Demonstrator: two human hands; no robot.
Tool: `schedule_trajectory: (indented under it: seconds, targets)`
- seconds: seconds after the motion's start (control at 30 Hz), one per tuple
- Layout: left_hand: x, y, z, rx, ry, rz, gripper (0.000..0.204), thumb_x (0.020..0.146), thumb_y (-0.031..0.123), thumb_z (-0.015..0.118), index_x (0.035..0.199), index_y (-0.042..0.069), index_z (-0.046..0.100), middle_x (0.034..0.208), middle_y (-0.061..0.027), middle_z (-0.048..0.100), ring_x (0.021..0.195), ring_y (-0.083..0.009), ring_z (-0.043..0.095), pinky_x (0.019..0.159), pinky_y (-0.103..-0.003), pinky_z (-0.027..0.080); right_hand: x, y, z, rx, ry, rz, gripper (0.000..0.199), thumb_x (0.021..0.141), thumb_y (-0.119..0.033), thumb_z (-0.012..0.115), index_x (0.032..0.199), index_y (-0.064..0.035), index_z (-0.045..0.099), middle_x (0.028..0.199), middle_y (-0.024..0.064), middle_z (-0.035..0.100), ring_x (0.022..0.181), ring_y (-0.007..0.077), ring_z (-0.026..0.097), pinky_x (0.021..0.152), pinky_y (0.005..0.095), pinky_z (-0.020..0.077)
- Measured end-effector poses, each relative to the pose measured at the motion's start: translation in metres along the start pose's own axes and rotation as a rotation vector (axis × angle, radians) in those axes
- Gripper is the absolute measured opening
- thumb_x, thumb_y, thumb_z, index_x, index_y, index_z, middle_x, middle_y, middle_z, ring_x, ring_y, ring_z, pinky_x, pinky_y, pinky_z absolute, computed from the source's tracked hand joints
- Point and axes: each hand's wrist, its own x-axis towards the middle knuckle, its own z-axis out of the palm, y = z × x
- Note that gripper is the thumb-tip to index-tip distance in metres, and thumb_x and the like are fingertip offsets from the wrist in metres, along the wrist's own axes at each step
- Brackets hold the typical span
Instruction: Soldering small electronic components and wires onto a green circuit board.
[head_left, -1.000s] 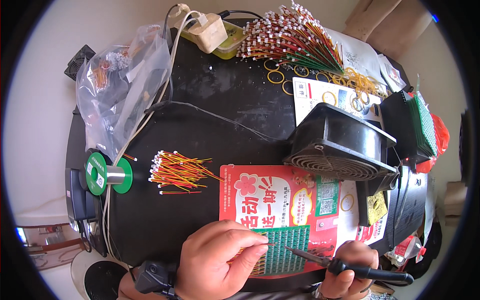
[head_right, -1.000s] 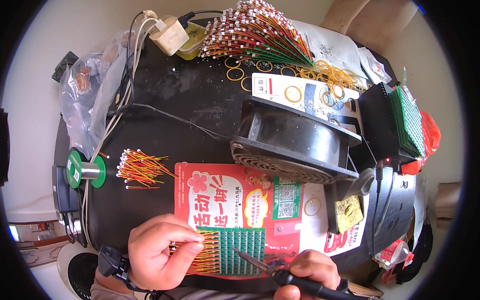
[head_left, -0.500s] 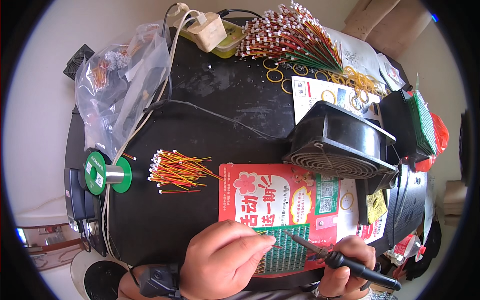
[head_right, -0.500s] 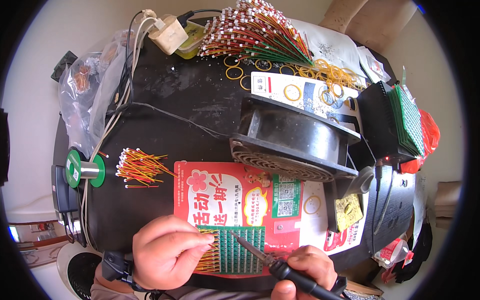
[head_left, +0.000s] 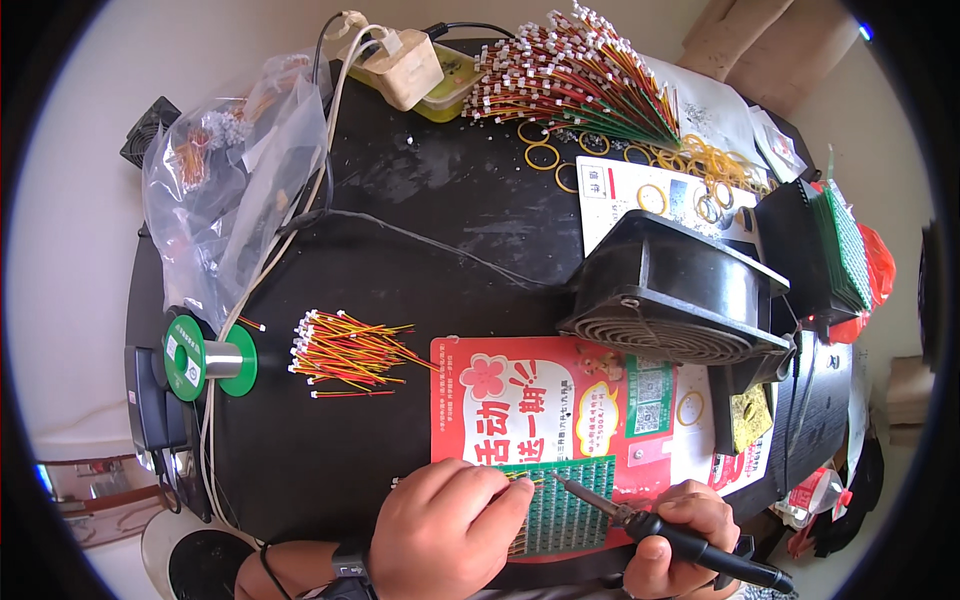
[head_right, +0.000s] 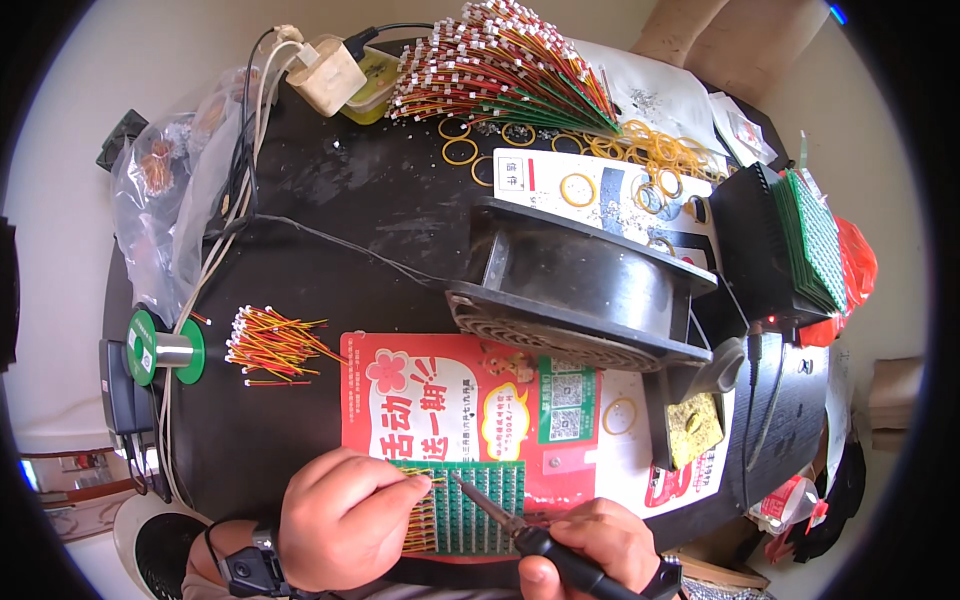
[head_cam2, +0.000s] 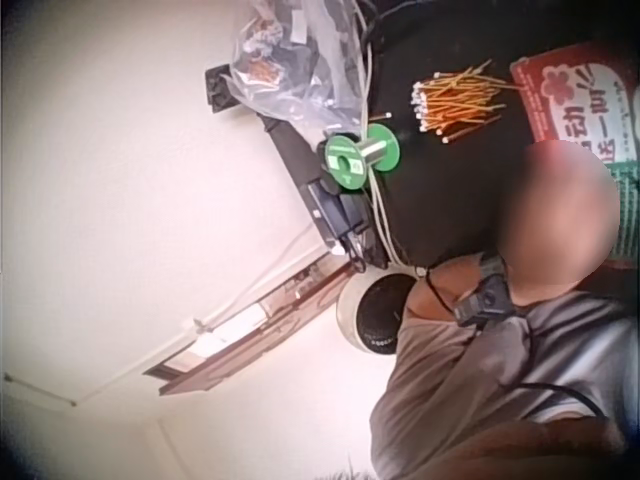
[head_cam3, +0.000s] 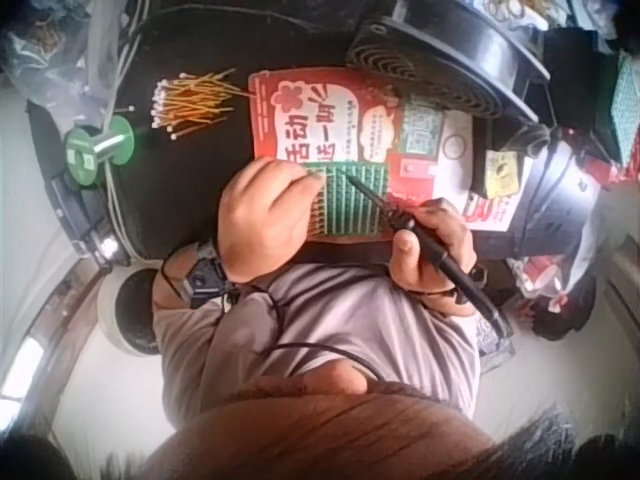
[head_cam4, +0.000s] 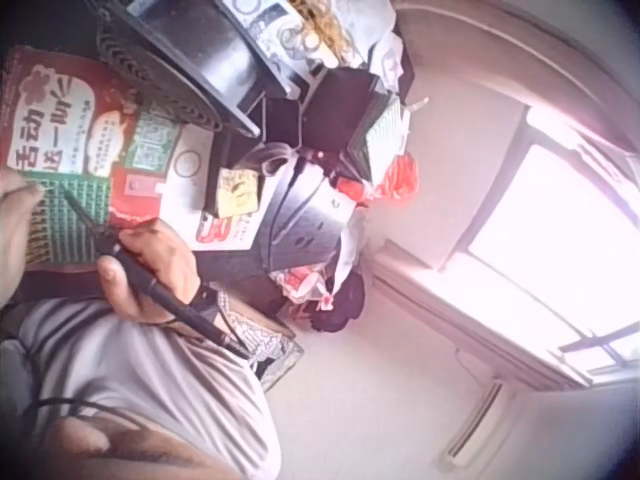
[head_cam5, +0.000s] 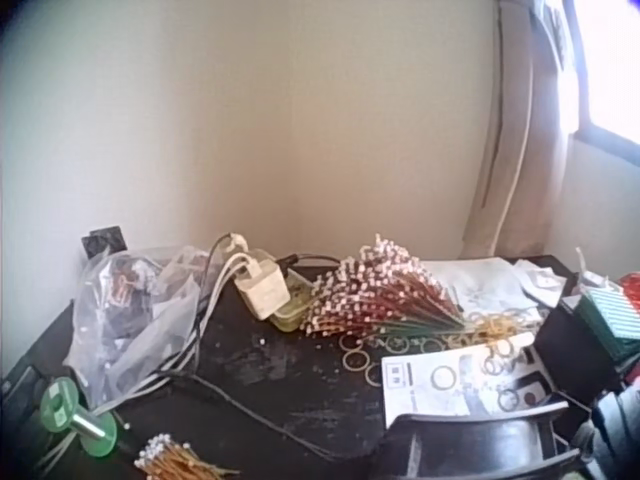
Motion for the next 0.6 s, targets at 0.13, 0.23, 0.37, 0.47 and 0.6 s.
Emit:
schedule_trajectory:
  seconds: [0.13,0.23,0.37,0.47,0.6]
  targets:
    - [0.001,0.004,-0.001,0.013,-0.001,-0.017,0.021,0.071,-0.003,0.071,0.091,0.001,0.072,0.081,-0.0081,0.061,0.070,-0.0273,0.061,0.061,-0.037,0.052,0.003,0.001,0.000,0.004,-0.021,0.003,0.030,0.095,-0.016,0.067,0.108,0.0082,0.053,0.075,0.0186,0.060,0.058,0.0245,0.058,0.054,0.0337,0.0480]
    - [0.002,0.005,0.000,0.023,0.017,-0.045,0.017,0.076,-0.002,0.067,0.092,0.001,0.069,0.083,-0.0103,0.059,0.075,-0.0306,0.061,0.065,-0.040,0.052,0.005,0.003,0.002,0.019,-0.048,0.004,0.030,0.095,-0.015,0.068,0.107,0.0077,0.053,0.073,0.0180,0.059,0.058,0.0244,0.058,0.054,0.0335,0.0473]
    - [0.002,0.005,0.001,0.043,0.019,-0.061,0.018,0.075,-0.002,0.068,0.093,0.002,0.070,0.085,-0.0093,0.060,0.075,-0.0296,0.061,0.065,-0.039,0.052,0.003,0.003,-0.001,0.024,-0.069,0.027,0.030,0.094,-0.015,0.069,0.107,0.0070,0.052,0.073,0.0185,0.060,0.057,0.0247,0.058,0.054,0.0337,0.0472]
    - [-0.002,0.003,0.003,0.068,-0.019,-0.090,0.023,0.070,0.006,0.073,0.093,0.005,0.074,0.083,-0.0025,0.060,0.071,-0.0197,0.064,0.060,-0.033,0.055,-0.001,0.005,-0.005,-0.036,-0.132,0.124,0.032,0.082,-0.009,0.077,0.104,0.0003,0.055,0.081,0.0200,0.070,0.065,0.0279,0.069,0.061,0.0377,0.0559]
    - [-0.004,0.002,0.003,0.066,-0.040,-0.091,0.024,0.069,0.008,0.073,0.092,0.006,0.074,0.083,-0.0025,0.060,0.072,-0.0193,0.064,0.062,-0.033,0.056,0.006,0.002,-0.001,0.009,-0.092,0.014,0.031,0.093,-0.015,0.070,0.107,0.0064,0.053,0.075,0.0197,0.063,0.057,0.0250,0.058,0.053,0.0342,0.0473]
